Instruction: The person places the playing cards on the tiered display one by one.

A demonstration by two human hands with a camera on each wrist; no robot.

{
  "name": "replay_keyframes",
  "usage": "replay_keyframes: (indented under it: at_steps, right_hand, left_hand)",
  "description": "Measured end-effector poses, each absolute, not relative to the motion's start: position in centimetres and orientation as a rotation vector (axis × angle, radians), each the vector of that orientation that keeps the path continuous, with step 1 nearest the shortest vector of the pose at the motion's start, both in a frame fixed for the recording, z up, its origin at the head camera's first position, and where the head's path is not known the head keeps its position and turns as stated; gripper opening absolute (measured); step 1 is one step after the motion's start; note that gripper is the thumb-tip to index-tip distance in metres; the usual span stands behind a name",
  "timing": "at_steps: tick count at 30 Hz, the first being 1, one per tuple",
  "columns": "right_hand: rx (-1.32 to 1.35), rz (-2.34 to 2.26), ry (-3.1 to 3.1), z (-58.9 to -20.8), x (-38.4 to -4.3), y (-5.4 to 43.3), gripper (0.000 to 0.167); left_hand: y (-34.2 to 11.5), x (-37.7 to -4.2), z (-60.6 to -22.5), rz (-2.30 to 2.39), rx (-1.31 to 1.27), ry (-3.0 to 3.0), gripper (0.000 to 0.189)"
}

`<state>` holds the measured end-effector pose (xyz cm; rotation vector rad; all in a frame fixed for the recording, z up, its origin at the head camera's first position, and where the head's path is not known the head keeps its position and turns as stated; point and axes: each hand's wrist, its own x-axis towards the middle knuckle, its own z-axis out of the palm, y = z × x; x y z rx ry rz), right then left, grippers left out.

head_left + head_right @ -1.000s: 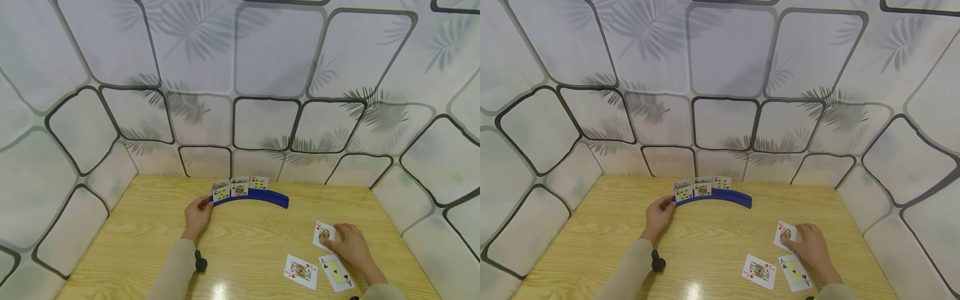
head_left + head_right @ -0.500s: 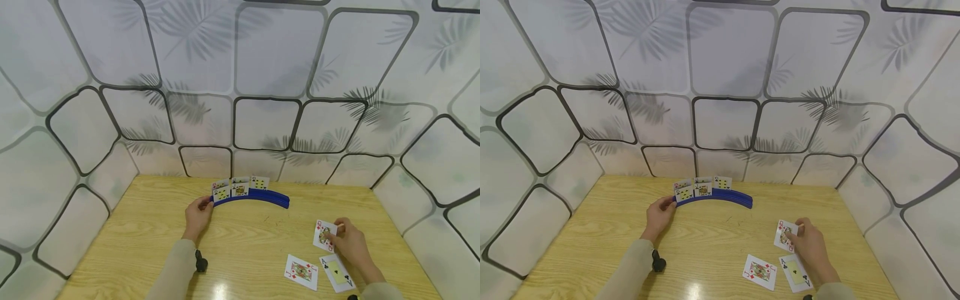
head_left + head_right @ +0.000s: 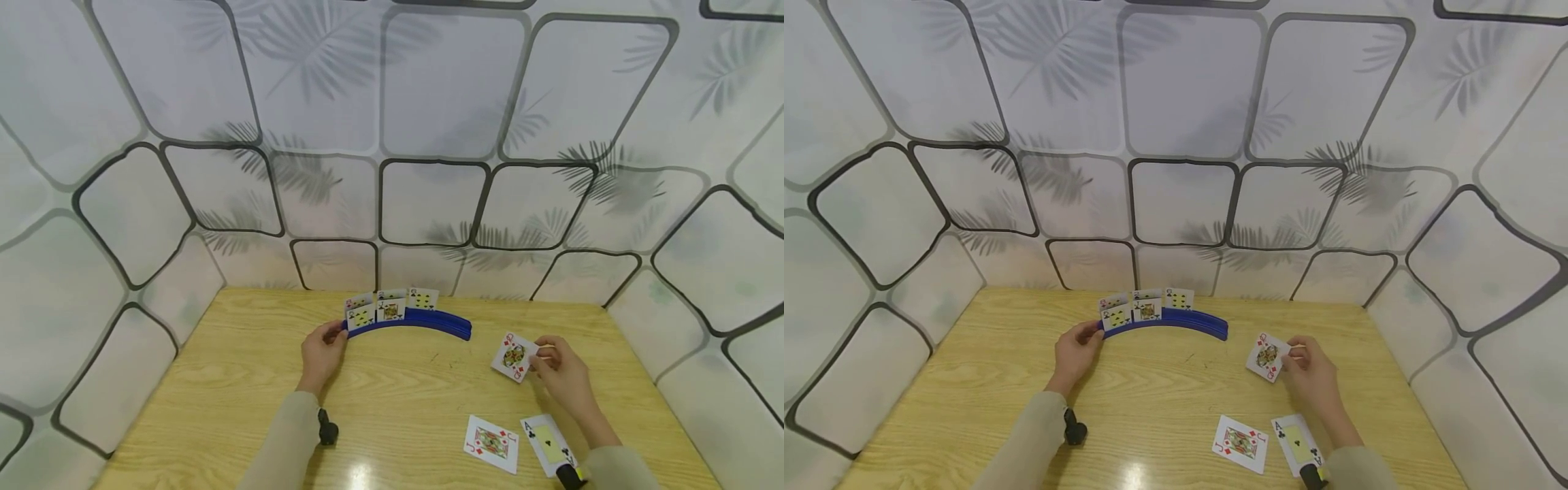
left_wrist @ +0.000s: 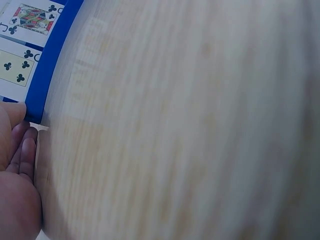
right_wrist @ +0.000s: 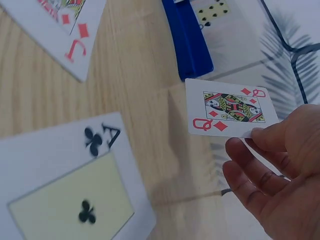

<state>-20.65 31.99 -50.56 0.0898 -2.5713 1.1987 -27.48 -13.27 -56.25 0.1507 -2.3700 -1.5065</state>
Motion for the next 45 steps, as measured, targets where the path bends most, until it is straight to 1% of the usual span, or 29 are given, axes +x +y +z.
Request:
replay_keyframes:
  at_steps: [5, 12, 20, 36, 45]
  right_hand:
    - [0.091, 1.186, -2.572, -50.0, -21.4, 30.8, 0.023]
    - [0.101, 1.144, -2.59, -49.4, -22.6, 29.1, 0.024]
    - [0.164, 1.172, -2.577, -49.0, -24.0, 27.1, 0.018]
    - [0.235, 1.223, -2.594, -48.7, -26.1, 23.3, 0.016]
    - [0.229, 1.25, -2.577, -48.7, -27.4, 21.5, 0.018]
  left_hand:
    - [-13.3, -27.6, -56.3, -1.516, 0.149, -2.367, 0.024]
    - [-13.2, -27.5, -56.2, -1.52, 0.15, -2.363, 0.024]
    - [-13.2, -27.5, -56.2, -1.516, 0.149, -2.363, 0.024]
    - [-13.3, -27.5, -56.3, -1.517, 0.146, -2.372, 0.026]
    - [-13.2, -27.5, -56.3, -1.52, 0.151, -2.372, 0.026]
